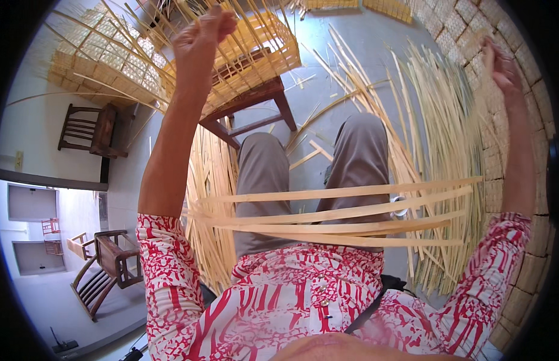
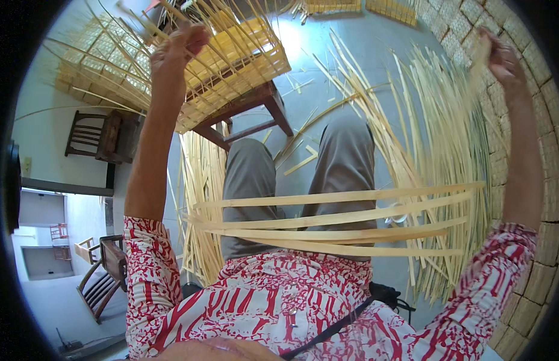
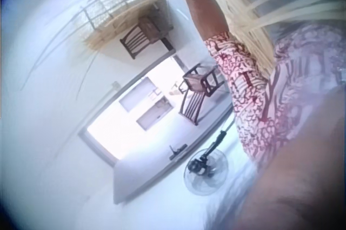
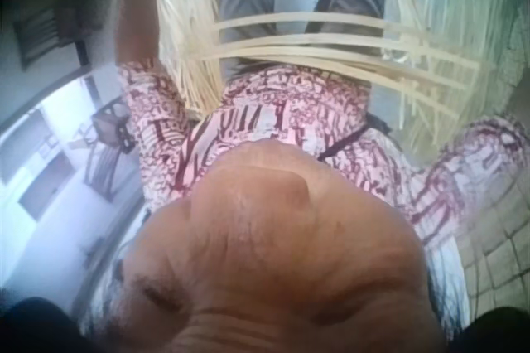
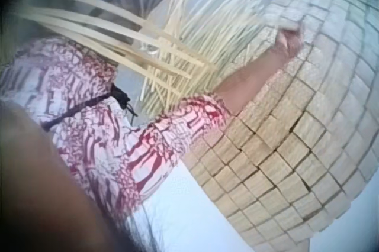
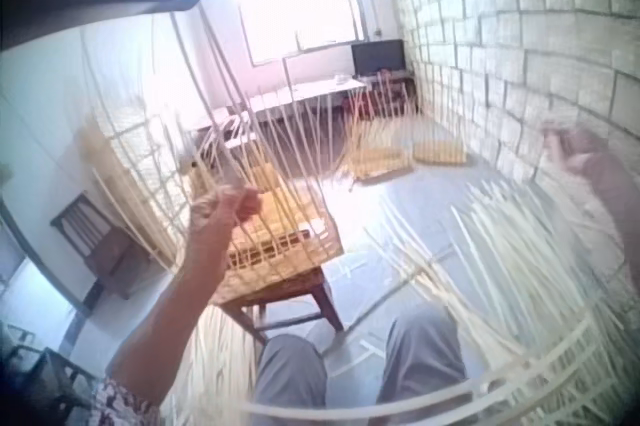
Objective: The person weaves a basket by hand, interlacing thin bamboo strips through a pre-formed frame resting on a small wooden stool. The person repeatedly pulls strips through the weave and adjusts the tension to maintain the basket's shape.
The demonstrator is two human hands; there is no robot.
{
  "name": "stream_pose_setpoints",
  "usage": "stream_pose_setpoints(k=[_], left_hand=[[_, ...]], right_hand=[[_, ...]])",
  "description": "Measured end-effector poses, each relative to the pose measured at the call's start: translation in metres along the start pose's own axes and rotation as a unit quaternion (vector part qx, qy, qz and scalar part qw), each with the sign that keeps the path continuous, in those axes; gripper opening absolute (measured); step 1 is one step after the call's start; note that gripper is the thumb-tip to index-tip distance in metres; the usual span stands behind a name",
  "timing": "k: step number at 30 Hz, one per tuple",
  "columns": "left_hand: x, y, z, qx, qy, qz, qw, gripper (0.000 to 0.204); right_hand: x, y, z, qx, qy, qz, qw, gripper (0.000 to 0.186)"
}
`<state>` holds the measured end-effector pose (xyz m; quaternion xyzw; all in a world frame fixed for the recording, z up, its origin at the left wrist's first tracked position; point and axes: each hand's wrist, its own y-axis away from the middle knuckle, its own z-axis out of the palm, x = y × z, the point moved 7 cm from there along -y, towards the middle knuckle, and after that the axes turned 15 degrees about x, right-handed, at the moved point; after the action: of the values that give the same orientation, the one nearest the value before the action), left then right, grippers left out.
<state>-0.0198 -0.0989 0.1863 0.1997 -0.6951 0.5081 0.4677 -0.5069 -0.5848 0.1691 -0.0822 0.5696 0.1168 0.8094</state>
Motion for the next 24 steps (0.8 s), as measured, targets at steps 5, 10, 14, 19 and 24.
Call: stream_pose_setpoints(k=[5, 10, 14, 19, 24], left_hand=[[-0.015, -0.010, 0.040, -0.052, -0.051, -0.018, 0.997, 0.075], [0.024, -0.016, 0.053, -0.146, -0.099, 0.069, 0.982, 0.044], [0.041, -0.002, 0.079, -0.138, -0.023, 0.169, 0.976, 0.031], [0.016, -0.017, 0.104, -0.229, -0.150, 0.164, 0.948, 0.043], [0.025, -0.018, 0.142, -0.270, -0.179, 0.076, 0.943, 0.076]], right_hand=[[0.080, 0.017, 0.090, -0.018, -0.008, 0.032, 0.999, 0.028], [0.110, 0.044, 0.097, -0.029, -0.065, 0.058, 0.996, 0.024], [0.118, 0.049, 0.078, -0.011, -0.071, 0.059, 0.996, 0.021], [0.125, 0.056, 0.075, 0.012, -0.039, 0.069, 0.997, 0.023], [0.127, 0.060, 0.062, 0.024, -0.072, 0.059, 0.995, 0.012]])
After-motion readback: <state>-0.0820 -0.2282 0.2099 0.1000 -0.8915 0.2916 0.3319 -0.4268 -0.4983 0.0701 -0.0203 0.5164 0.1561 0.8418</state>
